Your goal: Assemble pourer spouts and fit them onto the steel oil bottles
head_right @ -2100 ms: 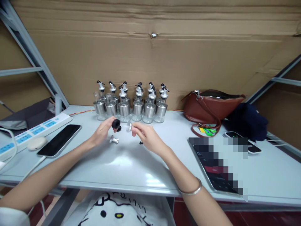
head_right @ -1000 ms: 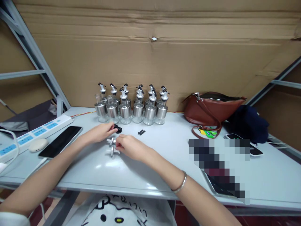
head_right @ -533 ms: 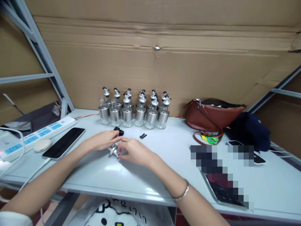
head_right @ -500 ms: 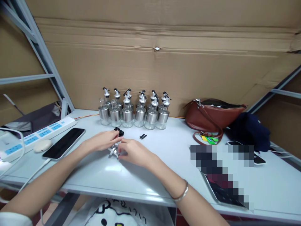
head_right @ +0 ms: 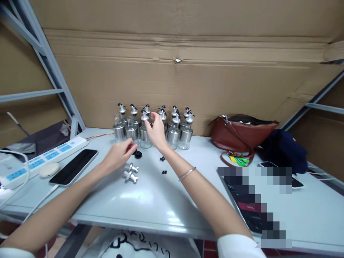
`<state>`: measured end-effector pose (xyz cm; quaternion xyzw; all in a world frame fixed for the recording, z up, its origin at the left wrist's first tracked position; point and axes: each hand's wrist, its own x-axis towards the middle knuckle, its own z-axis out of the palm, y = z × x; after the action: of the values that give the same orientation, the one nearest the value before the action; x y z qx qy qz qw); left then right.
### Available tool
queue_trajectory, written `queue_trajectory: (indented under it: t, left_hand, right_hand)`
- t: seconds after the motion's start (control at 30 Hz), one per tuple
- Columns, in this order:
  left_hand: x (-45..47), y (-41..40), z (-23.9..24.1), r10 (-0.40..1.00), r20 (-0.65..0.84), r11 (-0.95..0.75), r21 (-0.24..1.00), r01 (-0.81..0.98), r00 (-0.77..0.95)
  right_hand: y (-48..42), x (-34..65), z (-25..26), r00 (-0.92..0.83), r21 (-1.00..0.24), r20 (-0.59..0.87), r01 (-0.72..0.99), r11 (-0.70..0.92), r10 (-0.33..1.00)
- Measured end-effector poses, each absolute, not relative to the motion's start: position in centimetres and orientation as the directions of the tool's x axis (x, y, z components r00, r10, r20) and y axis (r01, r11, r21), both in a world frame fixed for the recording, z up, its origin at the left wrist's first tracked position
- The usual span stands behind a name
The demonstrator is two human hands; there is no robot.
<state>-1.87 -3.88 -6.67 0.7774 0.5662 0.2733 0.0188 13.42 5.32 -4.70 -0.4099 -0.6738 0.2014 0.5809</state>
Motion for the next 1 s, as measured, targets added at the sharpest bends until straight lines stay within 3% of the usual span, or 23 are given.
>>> queue_trajectory:
  t: [0.3,0.47,0.63,0.8,1.0]
  left_hand:
    - [-1.8,-4.3,-6.9,0.795,0.581,-0.456,0.380,0.805,0.176]
    - [-1.7,-4.2,-7.2,0.718,0.688,-0.527,0.439,0.727,0.105]
    - [-0.1,-5.2,-7.8,0.556,0.830,-0.708,0.502,0.497,-0.046]
    - [2.4,-7.5,-8.5,0.698,0.705,-0.713,0.669,0.209,0.124]
    - [3.4,-8.8,-9.4,0.871,0.388,-0.431,0.897,0.093,0.301]
  right_hand:
    - [7.5,11.2,-4.9,0.024,-0.814,0.518,0.320,0.484,0.855]
    - [5.2,12.8,-4.3,0.091,-0.762,0.631,0.261,0.593,0.770]
    - [-0.8,15.5,-3.2,0.091,-0.726,0.688,0.122,0.677,0.720]
    - [-6.3,17.6,-3.6,-0.099,-0.798,0.589,0.084,0.596,0.802]
    - [-9.0,17.6,-4.9,-0.237,-0.846,0.528,-0.071,0.528,0.815]
